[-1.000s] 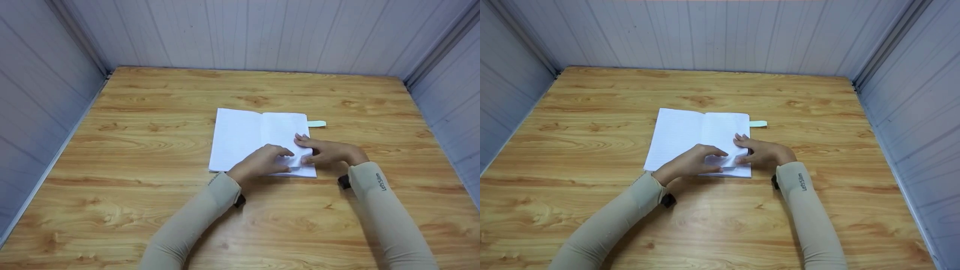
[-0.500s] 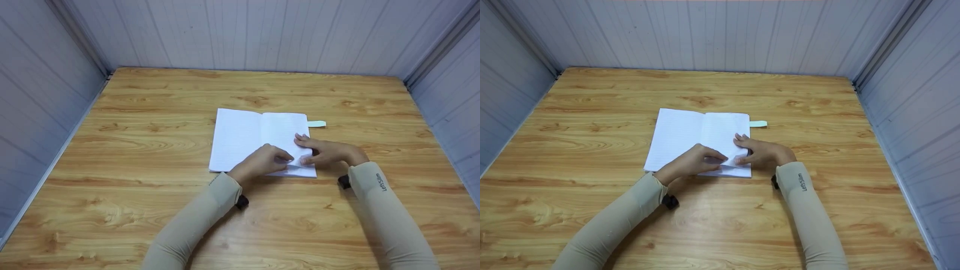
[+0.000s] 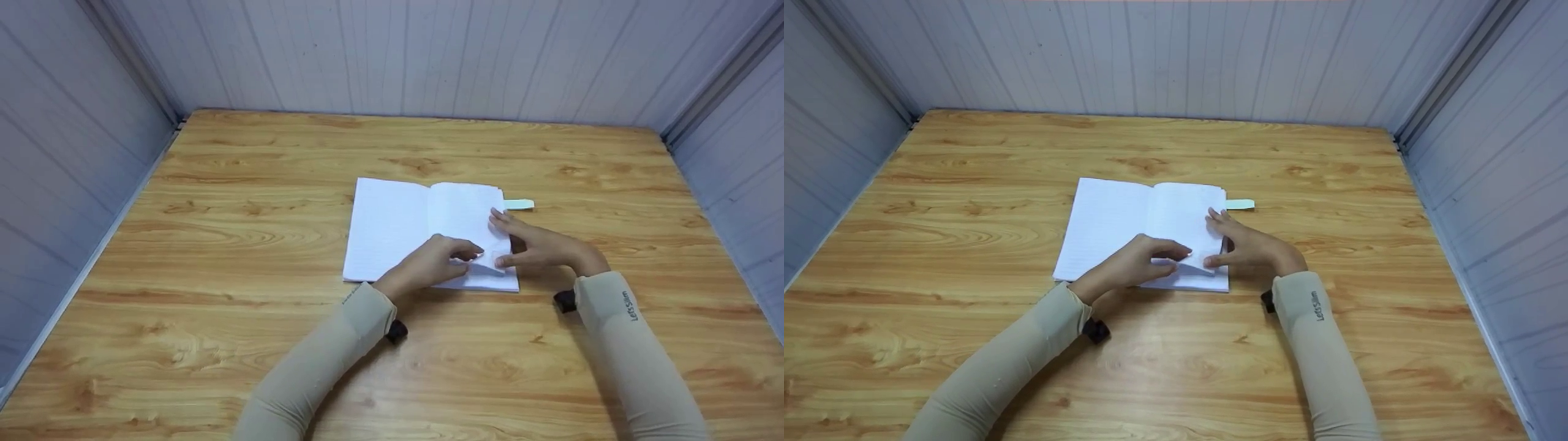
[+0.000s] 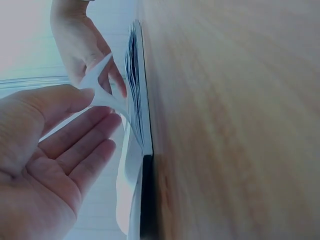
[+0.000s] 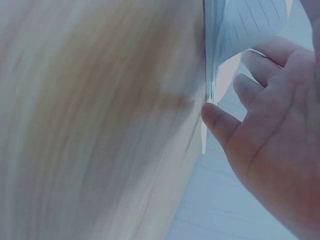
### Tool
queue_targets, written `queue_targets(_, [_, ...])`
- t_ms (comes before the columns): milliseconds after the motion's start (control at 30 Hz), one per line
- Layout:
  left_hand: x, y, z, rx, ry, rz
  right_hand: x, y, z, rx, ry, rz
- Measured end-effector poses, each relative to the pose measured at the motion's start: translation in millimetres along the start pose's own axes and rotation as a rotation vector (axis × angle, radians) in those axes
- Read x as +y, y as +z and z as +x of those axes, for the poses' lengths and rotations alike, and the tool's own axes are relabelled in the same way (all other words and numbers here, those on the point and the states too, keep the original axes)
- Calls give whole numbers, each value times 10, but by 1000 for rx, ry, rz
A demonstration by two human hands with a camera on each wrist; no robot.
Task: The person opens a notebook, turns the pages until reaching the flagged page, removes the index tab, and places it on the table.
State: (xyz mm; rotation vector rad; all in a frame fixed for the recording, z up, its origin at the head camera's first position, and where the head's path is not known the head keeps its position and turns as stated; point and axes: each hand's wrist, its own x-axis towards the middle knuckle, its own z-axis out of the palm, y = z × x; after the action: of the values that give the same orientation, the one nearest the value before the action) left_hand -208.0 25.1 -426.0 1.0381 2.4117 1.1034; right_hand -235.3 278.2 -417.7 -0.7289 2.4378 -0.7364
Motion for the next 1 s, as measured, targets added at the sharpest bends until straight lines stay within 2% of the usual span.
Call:
queue_targets(167, [10, -5, -11, 22, 41, -44, 26, -4, -22, 49, 7, 35])
queue_targets(333, [24, -39, -30, 69, 31, -22, 27, -23, -44, 80, 0, 89])
queue_targets(567, [52, -90, -82, 227, 14, -66, 26, -31, -49, 133, 26, 138])
queue_targets(733, [62, -164, -136, 311, -6, -101, 37, -17, -43, 159, 36, 147])
queue_targets(1000, [48, -322, -243, 444, 24, -134, 67, 20, -35, 116, 9, 115])
